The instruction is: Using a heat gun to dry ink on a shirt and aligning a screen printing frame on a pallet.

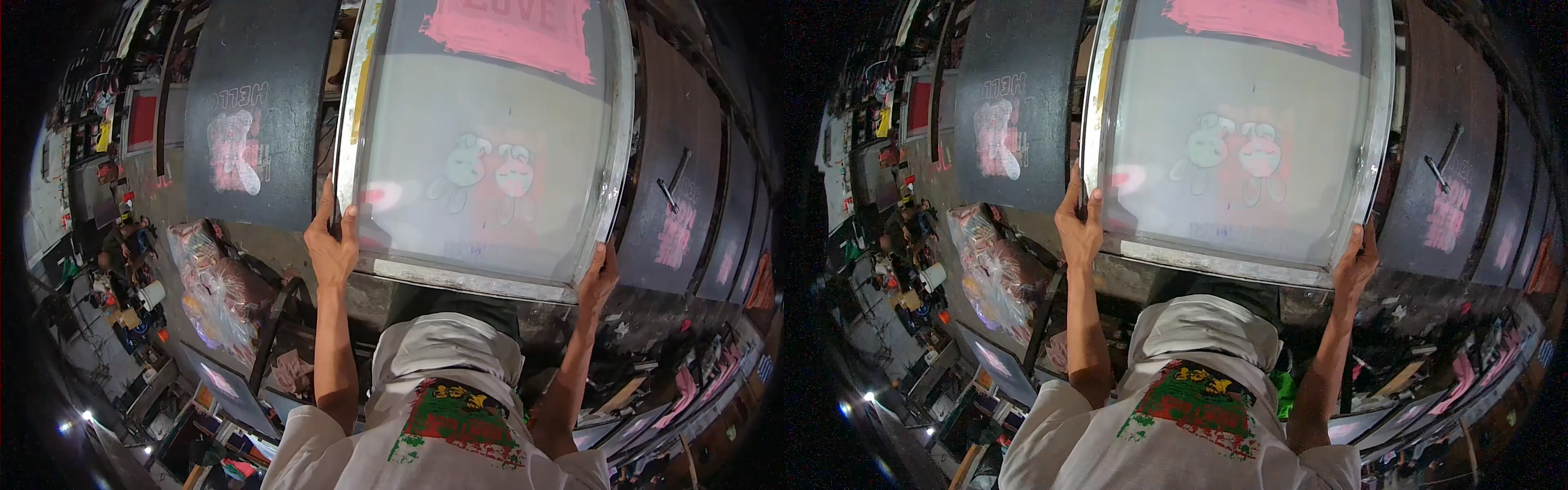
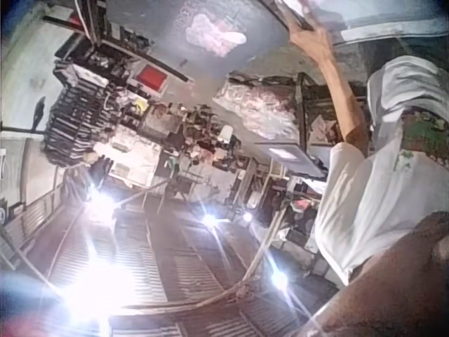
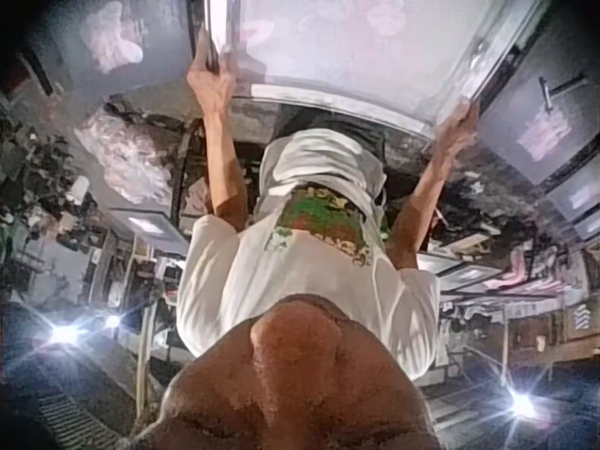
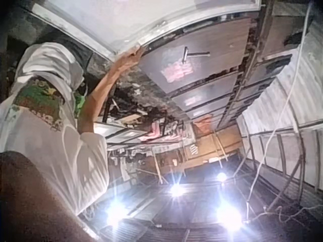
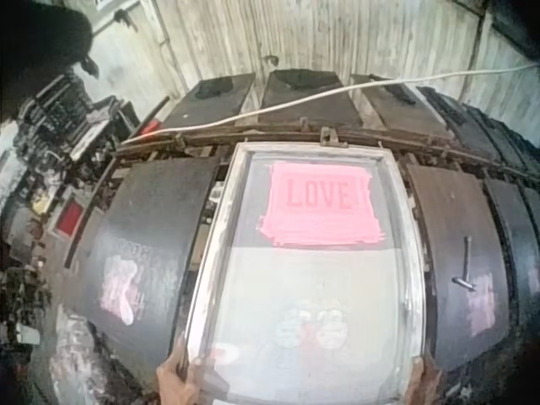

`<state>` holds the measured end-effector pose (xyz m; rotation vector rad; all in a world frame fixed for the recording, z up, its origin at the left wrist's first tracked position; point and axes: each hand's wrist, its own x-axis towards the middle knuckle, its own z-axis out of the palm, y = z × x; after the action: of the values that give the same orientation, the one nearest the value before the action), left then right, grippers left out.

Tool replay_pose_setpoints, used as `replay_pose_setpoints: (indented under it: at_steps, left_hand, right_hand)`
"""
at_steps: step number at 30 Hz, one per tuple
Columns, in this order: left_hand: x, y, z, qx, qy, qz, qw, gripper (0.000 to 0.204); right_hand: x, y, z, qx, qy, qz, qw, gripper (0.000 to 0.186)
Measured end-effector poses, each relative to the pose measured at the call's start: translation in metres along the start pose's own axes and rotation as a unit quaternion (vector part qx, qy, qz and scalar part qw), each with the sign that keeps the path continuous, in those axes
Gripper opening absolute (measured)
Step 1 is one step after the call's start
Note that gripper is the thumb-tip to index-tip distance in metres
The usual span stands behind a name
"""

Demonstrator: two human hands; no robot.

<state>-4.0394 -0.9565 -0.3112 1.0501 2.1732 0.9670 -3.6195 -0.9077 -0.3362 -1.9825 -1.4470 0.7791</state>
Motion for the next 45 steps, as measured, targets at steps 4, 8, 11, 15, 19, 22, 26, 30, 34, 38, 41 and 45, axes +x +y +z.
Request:
replay_pose_setpoints:
  at_steps: [4,8,11,15,19,22,26,30,34,38,41,45]
  left_hand:
    - [0.0,-0.004,0.0,0.011,0.001,-0.004,1.0,0.051]
    - [-0.001,0.0,0.001,-0.001,-0.001,-0.003,1.0,0.052]
    - [-0.001,-0.001,0.002,-0.018,-0.007,-0.019,1.0,0.053]
    - [-0.001,-0.004,0.007,-0.004,0.0,-0.002,1.0,0.054]
    - [-0.003,0.003,0.006,-0.032,-0.006,-0.026,0.999,0.053]
    - [-0.002,-0.009,0.005,-0.03,0.001,0.011,0.999,0.053]
    - [-0.001,-0.006,0.008,-0.034,-0.004,0.009,0.999,0.055]
    - [-0.004,0.002,0.01,0.005,0.001,0.012,1.0,0.057]
    - [-0.004,0.002,0.009,0.003,0.0,0.025,1.0,0.059]
    - [-0.003,0.005,0.007,0.015,-0.006,0.024,1.0,0.06]
    - [-0.003,0.002,0.004,0.025,-0.007,0.014,1.0,0.061]
    - [-0.003,0.0,0.003,0.049,-0.009,-0.014,0.999,0.061]
  right_hand:
    - [0.001,0.0,0.0,0.006,-0.01,0.013,1.0,0.055]
    - [0.001,0.005,0.001,-0.01,-0.005,0.006,1.0,0.054]
    - [0.0,0.006,0.002,-0.017,-0.006,0.016,1.0,0.052]
    - [0.0,0.001,0.002,0.026,0.011,0.003,1.0,0.05]
    - [0.002,0.014,0.003,0.001,0.005,0.038,0.999,0.045]
    - [0.002,0.005,0.007,0.014,0.008,0.05,0.999,0.044]
    - [0.002,0.01,0.006,0.045,0.006,0.048,0.998,0.042]
    - [0.003,0.012,0.005,0.076,0.006,0.026,0.997,0.04]
    - [0.003,0.004,0.003,0.091,-0.003,0.024,0.996,0.042]
    - [0.003,0.0,0.0,0.081,-0.001,0.032,0.996,0.043]
    - [0.002,-0.004,-0.001,0.086,-0.002,0.04,0.995,0.043]
    - [0.003,-0.003,0.0,0.091,-0.001,0.042,0.995,0.043]
